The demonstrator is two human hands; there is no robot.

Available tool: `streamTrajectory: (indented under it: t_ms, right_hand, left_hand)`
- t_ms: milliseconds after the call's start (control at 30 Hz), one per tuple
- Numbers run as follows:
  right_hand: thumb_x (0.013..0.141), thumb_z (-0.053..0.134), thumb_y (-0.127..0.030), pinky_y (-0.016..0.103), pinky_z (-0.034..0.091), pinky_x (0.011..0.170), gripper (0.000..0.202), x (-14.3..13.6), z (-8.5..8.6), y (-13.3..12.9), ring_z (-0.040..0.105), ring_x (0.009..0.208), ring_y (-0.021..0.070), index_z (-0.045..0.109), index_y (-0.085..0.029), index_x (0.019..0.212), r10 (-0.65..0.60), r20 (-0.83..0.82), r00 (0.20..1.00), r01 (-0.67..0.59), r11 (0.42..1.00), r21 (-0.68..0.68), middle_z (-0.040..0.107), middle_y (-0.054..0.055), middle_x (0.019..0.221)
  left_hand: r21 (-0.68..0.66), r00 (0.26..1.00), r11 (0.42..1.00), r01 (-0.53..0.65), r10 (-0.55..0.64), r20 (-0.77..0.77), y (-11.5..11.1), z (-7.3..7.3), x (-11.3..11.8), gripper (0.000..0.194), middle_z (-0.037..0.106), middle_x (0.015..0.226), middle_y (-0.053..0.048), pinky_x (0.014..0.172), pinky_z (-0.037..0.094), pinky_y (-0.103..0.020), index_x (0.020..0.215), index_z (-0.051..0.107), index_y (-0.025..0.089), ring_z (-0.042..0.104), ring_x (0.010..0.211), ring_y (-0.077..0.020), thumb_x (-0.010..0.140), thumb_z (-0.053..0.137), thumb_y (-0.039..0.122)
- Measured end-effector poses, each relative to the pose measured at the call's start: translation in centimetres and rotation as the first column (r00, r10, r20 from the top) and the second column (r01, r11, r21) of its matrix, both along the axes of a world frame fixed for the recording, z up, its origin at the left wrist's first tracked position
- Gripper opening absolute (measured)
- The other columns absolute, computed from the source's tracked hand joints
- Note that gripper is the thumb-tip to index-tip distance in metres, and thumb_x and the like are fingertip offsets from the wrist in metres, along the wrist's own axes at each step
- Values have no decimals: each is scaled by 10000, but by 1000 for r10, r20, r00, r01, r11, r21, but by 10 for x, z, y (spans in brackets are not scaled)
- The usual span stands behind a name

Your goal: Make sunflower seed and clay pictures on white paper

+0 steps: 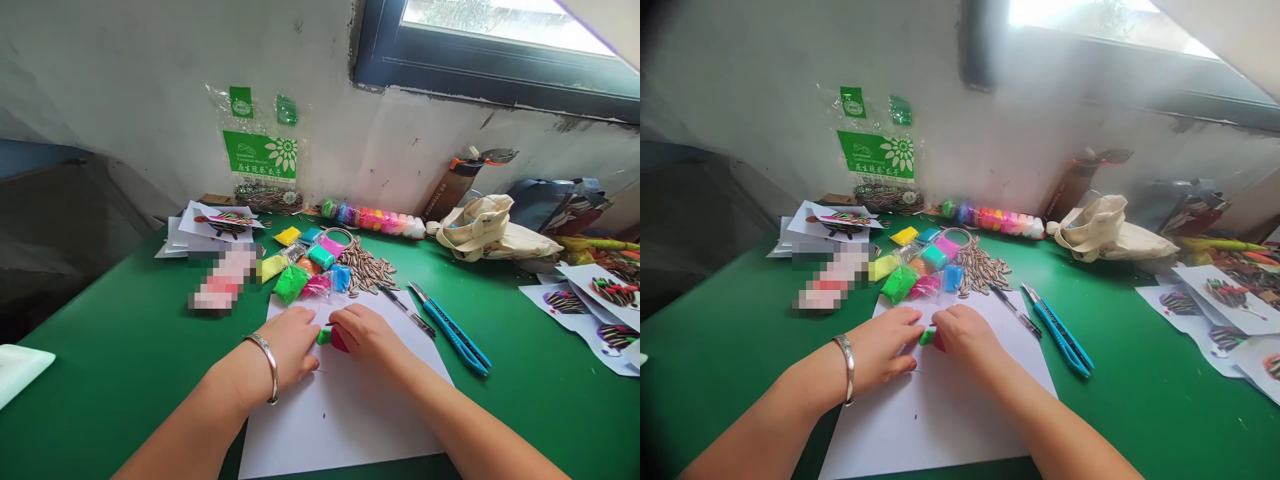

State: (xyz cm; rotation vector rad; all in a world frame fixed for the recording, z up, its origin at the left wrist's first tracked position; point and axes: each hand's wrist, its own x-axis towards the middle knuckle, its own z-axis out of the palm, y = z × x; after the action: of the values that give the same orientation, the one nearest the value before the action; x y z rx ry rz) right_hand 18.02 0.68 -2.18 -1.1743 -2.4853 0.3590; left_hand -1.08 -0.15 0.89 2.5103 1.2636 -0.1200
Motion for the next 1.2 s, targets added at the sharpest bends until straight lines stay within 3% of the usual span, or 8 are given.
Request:
streamTrajectory:
  t_ms: [133,333,533,933,1200]
  right_hand:
    - [913,435,-143,272,350,691,201,-3,-8,3,487,743,160,624,-167,850,-14,-13,1000,15,995,99,610,56,792]
    - [895,494,-155,282,304,690,173,-5,-14,6,467,755,155,651,-191,830,-41,-15,999,42,996,83,608,44,805]
    - [800,607,-107,284,257,653,126,-4,-10,7,426,738,148,655,-208,742,11,-5,1000,-11,999,37,603,1,725]
    - [820,581,-123,297,255,656,154,-7,-7,8,425,737,151,666,-200,718,32,-17,999,-31,998,54,620,12,701]
    - [804,591,-98,292,256,648,162,-9,-7,8,427,731,150,659,-201,699,64,-41,997,-61,996,65,620,3,681]
  left_hand:
    - [7,1000,1000,-3,3,-4,-1,1,1,205,572,994,-86,841,462,-351,892,648,169,530,974,-259,770,636,334]
    - [2,1000,1000,-6,6,-14,-1,1,1,201,575,984,-84,812,465,-349,882,645,169,532,960,-260,775,621,338]
    - [-20,1000,1000,-14,13,-20,-1,2,0,238,582,1052,-94,884,454,-361,911,652,166,517,1047,-270,774,619,357]
    - [-15,1000,1000,-22,22,-1,0,2,-1,246,582,1071,-91,875,461,-354,933,650,172,525,1043,-260,769,612,353]
    - [-34,1000,999,-28,28,-11,1,6,1,237,589,1007,-84,773,486,-343,925,659,180,545,974,-257,756,597,334]
